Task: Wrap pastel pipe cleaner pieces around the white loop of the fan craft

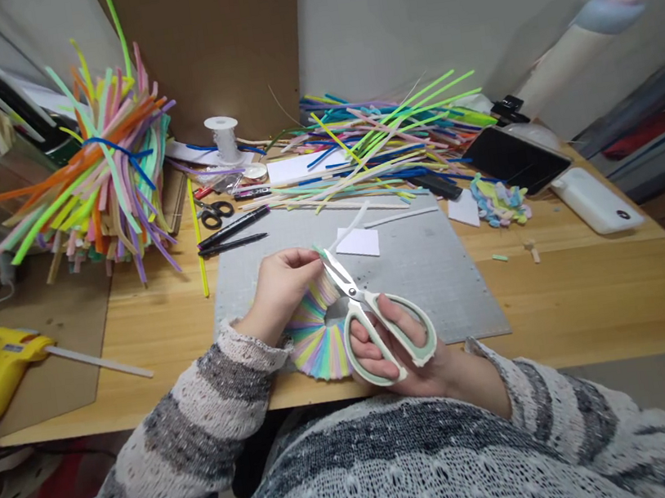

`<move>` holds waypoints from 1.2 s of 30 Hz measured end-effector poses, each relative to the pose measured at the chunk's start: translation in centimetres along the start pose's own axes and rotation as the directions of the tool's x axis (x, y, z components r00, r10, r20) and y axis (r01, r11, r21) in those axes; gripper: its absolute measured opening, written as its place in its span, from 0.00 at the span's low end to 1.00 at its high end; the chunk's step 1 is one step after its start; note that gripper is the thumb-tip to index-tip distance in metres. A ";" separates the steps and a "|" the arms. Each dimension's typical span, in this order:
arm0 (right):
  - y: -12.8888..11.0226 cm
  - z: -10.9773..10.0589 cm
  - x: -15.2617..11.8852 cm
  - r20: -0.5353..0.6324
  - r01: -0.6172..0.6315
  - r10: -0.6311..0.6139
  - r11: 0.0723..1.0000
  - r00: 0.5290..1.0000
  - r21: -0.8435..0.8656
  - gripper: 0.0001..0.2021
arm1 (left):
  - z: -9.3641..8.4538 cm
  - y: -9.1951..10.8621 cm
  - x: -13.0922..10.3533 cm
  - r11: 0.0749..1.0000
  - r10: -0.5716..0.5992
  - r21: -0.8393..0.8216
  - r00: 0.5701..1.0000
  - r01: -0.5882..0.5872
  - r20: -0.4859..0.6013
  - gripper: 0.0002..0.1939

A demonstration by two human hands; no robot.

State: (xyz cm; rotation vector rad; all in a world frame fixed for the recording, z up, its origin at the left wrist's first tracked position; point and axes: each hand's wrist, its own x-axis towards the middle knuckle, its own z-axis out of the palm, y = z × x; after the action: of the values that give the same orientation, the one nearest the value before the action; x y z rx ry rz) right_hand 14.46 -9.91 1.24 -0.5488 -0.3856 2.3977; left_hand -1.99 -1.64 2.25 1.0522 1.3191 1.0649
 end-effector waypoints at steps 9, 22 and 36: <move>0.1 0.9 0.3 -0.030 0.027 -0.027 1.000 0.999 -0.016 0.25 | 0.0 -0.4 0.1 0.998 0.049 0.036 0.998 -0.048 -0.034 0.08; -0.2 1.7 0.3 -0.005 -0.027 0.028 0.992 1.000 0.127 0.23 | -0.1 -1.3 0.3 0.975 0.172 0.154 0.984 -0.163 -0.043 0.07; -0.3 0.9 0.0 -0.060 0.204 -0.226 0.946 0.972 -0.254 0.22 | -0.3 -1.0 0.6 0.986 0.128 0.106 0.992 -0.126 -0.013 0.09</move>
State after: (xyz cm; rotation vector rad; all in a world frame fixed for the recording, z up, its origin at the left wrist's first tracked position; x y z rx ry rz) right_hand 14.17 -9.80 2.09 -0.6838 -0.6748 2.1207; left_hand -2.35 -1.31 1.12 1.2200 1.3504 1.1128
